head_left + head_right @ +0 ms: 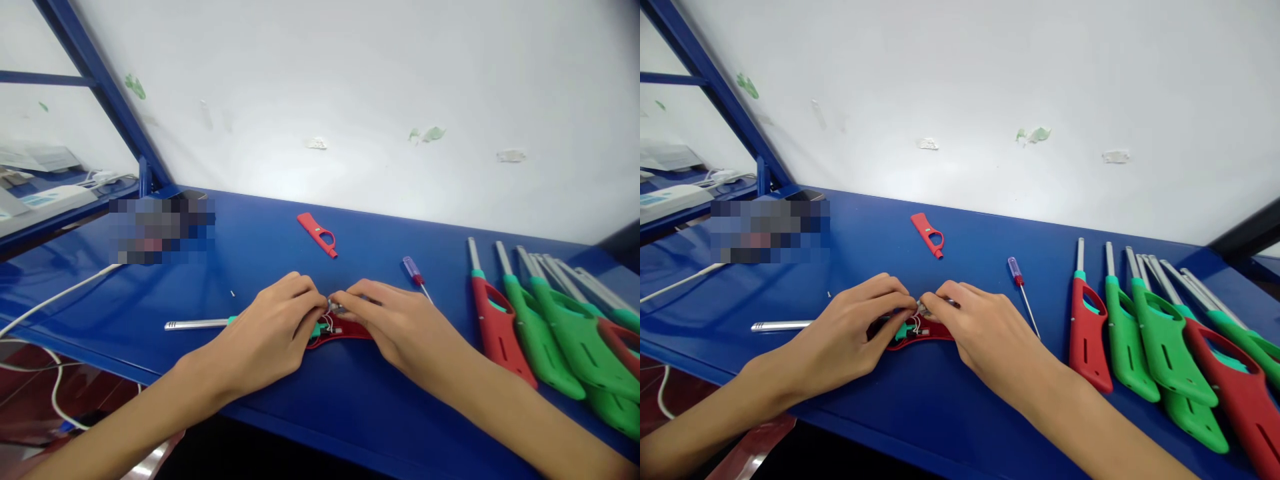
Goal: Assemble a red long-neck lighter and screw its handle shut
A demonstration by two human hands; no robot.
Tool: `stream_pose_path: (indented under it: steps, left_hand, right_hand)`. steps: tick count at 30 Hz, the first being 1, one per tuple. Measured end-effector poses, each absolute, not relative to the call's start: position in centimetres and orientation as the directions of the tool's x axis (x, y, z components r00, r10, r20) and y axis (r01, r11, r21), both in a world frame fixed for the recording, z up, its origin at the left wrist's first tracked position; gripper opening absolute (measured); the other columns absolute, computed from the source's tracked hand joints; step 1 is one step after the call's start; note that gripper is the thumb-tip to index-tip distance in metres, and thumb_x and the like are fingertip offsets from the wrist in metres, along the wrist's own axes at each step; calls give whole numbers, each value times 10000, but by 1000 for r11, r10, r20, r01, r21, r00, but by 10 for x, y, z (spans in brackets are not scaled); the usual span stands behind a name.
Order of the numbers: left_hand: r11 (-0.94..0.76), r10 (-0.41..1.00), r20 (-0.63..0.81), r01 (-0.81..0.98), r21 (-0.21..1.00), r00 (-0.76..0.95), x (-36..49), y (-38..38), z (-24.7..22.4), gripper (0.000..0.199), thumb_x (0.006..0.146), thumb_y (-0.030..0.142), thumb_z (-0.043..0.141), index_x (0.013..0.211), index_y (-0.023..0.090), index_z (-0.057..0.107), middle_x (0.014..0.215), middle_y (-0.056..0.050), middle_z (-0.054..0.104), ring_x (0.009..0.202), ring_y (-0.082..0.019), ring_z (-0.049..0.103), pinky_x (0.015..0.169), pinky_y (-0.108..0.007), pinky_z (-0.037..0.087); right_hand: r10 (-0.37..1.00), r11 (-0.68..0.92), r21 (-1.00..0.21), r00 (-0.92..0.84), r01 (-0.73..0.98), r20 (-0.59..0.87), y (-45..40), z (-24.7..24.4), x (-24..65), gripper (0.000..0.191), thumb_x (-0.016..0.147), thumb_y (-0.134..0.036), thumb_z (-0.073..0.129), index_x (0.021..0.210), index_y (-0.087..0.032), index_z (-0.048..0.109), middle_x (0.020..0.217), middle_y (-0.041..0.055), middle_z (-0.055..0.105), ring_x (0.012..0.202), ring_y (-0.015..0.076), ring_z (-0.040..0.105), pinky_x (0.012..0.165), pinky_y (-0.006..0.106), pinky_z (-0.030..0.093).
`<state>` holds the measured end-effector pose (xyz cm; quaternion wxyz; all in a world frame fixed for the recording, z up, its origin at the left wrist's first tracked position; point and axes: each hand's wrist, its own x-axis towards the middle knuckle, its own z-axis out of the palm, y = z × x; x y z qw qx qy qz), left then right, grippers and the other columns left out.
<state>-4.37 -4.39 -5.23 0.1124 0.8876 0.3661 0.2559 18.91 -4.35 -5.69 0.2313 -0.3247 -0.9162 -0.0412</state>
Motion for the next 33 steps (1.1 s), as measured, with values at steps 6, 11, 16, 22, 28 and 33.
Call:
stream_pose_path:
  steps: [6,11,16,22,28,33]
  left_hand:
    - [-703,711,368,616,355,599,-42,-47,-53,240,1060,145,457,1005,143,691,943,-59,649,875,-197,555,807,-353,474]
    - [-618,786,339,652,439,517,-40,-48,-50,190,1017,184,518,976,188,703,929,-33,657,856,-190,578,759,-336,476]
    - [-561,827,306,660,499,471,-40,-48,-48,179,993,201,536,940,209,707,898,-17,655,784,-171,580,722,-325,474]
    - [-595,803,327,640,486,499,-41,-48,-49,190,996,182,523,948,197,706,920,-21,661,778,-164,573,730,-318,470]
    - [-624,781,347,634,456,519,-41,-49,-48,200,1003,151,510,954,183,701,923,-21,662,795,-159,571,729,-300,459]
    - [-635,772,350,626,453,530,-41,-48,-48,196,1002,143,510,936,167,693,907,-30,654,813,-164,576,721,-296,453]
  right_hand:
    - [600,766,-42,-692,641,401,-42,-54,190,433,908,50,460,1216,-195,642,1066,67,744,865,185,725,602,256,493]
    - [627,744,-33,-680,668,380,-43,-52,192,408,923,29,519,1235,-208,635,1047,34,729,849,197,723,528,289,395]
    - [635,744,-66,-674,665,377,-42,-54,191,383,948,17,527,1242,-204,633,1067,33,721,857,196,714,527,296,392]
    - [629,761,-130,-673,636,390,-41,-55,191,372,968,14,496,1243,-185,647,1088,52,723,929,225,716,632,312,509]
    - [597,789,-153,-682,595,422,-41,-57,191,375,966,29,461,1225,-152,662,1081,75,730,942,240,715,679,337,565]
    - [589,783,-111,-673,612,447,-44,-58,190,416,933,53,437,1211,-155,666,1084,82,742,934,245,726,575,310,529]
